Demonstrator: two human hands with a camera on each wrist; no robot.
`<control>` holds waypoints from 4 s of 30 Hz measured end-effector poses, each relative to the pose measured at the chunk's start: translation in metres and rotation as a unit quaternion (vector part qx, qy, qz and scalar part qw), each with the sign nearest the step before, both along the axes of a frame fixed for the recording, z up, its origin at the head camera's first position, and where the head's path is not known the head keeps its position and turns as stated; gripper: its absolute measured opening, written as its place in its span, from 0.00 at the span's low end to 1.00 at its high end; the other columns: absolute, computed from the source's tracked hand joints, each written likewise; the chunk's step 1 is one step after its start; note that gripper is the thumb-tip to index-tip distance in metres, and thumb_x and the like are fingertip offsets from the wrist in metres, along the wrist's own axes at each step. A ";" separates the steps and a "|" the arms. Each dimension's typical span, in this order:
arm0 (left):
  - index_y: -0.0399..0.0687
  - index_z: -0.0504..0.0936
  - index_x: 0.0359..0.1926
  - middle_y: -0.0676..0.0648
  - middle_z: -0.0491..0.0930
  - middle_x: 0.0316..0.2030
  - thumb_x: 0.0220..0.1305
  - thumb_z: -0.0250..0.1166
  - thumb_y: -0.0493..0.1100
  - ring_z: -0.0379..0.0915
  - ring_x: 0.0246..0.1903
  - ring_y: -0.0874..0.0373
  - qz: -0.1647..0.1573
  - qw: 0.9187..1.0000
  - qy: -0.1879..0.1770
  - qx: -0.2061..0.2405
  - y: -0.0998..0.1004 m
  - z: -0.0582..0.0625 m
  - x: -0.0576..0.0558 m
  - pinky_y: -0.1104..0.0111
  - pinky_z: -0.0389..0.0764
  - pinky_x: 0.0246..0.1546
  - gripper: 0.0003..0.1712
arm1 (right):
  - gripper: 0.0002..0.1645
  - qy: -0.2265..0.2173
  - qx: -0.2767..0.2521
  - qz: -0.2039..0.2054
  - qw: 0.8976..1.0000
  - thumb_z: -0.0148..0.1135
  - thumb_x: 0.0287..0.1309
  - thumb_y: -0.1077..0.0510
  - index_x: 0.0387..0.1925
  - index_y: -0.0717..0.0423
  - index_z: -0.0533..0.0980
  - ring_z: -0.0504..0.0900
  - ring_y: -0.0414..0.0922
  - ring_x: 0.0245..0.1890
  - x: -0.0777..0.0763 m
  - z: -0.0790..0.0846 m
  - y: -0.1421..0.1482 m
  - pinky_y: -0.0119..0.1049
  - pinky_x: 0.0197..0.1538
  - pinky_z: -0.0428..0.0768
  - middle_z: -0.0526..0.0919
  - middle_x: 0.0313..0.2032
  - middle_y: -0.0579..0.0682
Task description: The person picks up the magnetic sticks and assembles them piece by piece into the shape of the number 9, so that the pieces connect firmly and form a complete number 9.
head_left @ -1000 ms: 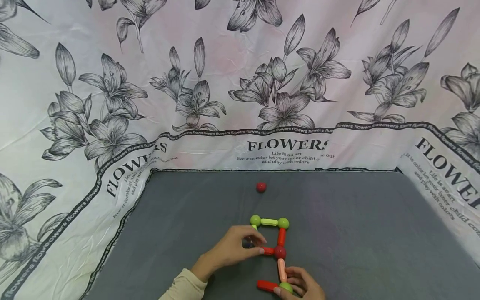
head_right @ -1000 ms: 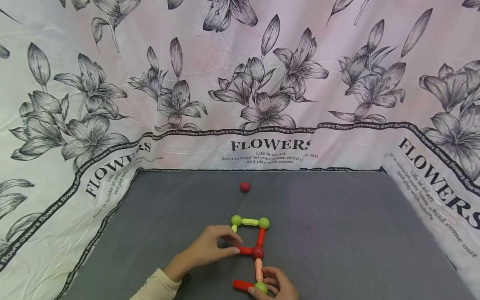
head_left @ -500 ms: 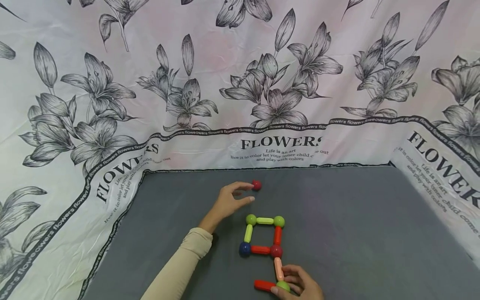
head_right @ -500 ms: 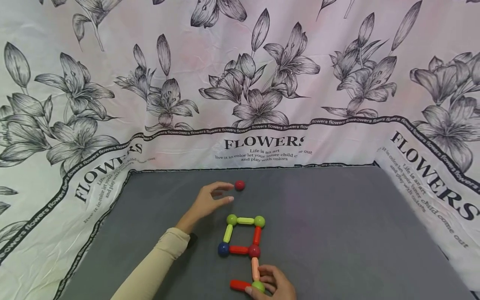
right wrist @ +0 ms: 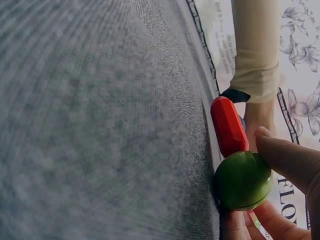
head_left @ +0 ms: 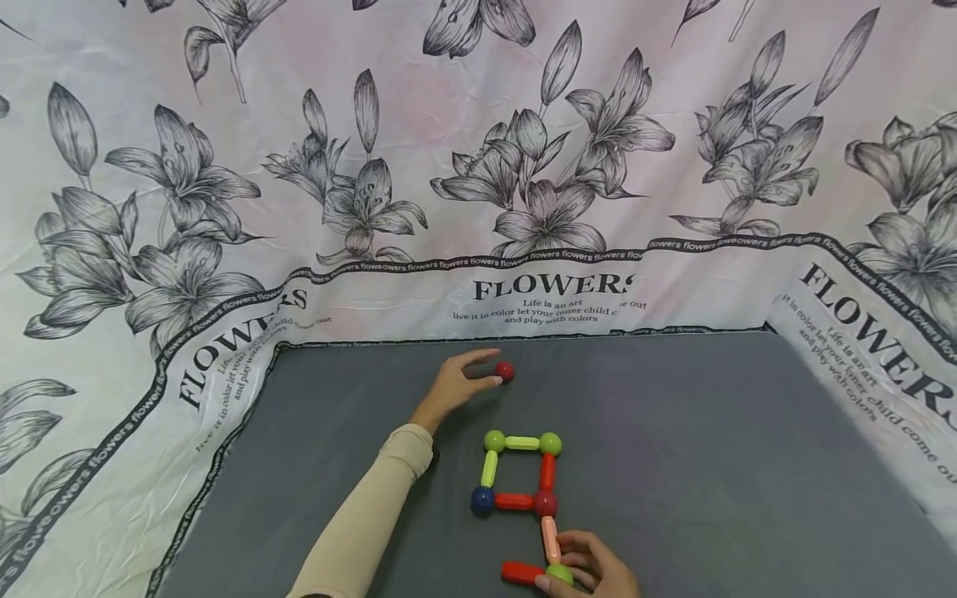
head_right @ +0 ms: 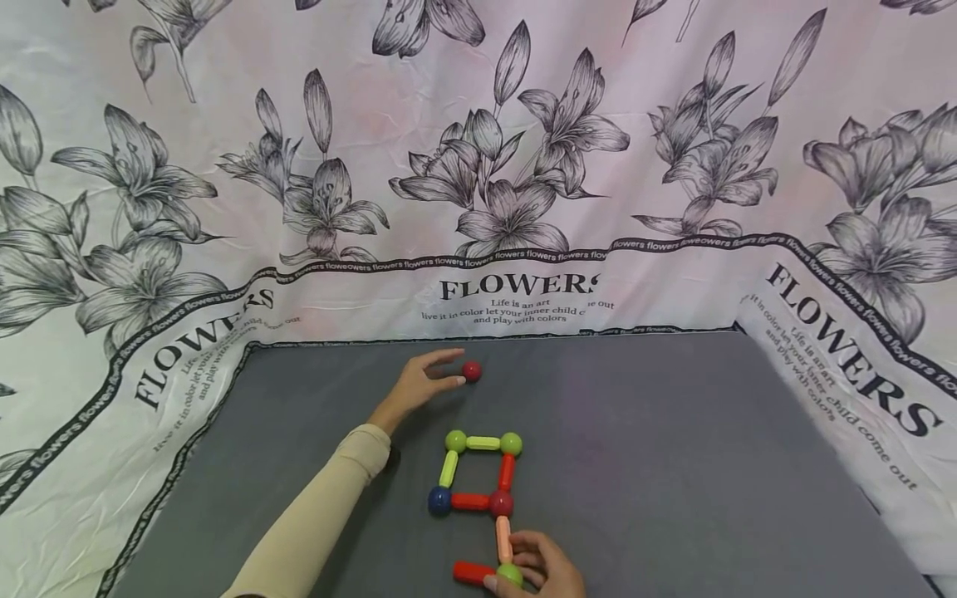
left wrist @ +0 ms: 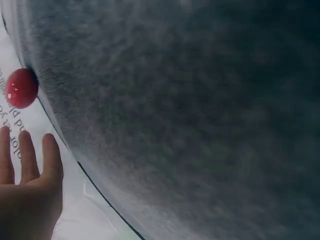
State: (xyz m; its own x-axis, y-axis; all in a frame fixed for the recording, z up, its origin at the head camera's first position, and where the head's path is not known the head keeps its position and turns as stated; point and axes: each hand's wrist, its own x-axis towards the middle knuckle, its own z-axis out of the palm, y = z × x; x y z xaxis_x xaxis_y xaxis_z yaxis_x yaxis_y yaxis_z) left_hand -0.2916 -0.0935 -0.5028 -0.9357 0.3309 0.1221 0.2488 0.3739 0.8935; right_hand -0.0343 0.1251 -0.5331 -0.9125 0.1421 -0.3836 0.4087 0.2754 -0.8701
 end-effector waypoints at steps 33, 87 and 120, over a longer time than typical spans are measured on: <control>0.50 0.83 0.59 0.44 0.83 0.59 0.60 0.72 0.38 0.78 0.59 0.49 -0.017 0.996 -0.010 -0.089 0.013 -0.007 -0.020 0.54 0.77 0.61 0.24 | 0.48 0.001 -0.015 -0.002 1.000 0.86 0.32 0.42 0.55 0.62 0.77 0.84 0.43 0.42 -0.001 -0.005 0.004 0.38 0.46 0.85 0.85 0.43 0.53; 0.51 0.85 0.55 0.54 0.86 0.49 0.60 0.73 0.50 0.80 0.51 0.58 -0.103 0.987 -0.012 -0.121 -0.051 0.037 0.136 0.52 0.79 0.57 0.23 | 0.46 0.008 -0.012 0.006 1.000 0.85 0.36 0.45 0.55 0.62 0.77 0.84 0.42 0.41 0.000 0.000 0.003 0.35 0.46 0.85 0.86 0.42 0.51; 0.57 0.87 0.49 0.59 0.87 0.47 0.58 0.75 0.51 0.80 0.51 0.66 -0.118 0.976 -0.111 -0.148 -0.045 0.015 0.191 0.63 0.79 0.56 0.18 | 0.19 0.264 0.213 0.355 0.871 0.75 0.52 0.50 0.45 0.47 0.80 0.75 0.32 0.41 -0.007 0.022 -0.011 0.31 0.44 0.80 0.82 0.43 0.40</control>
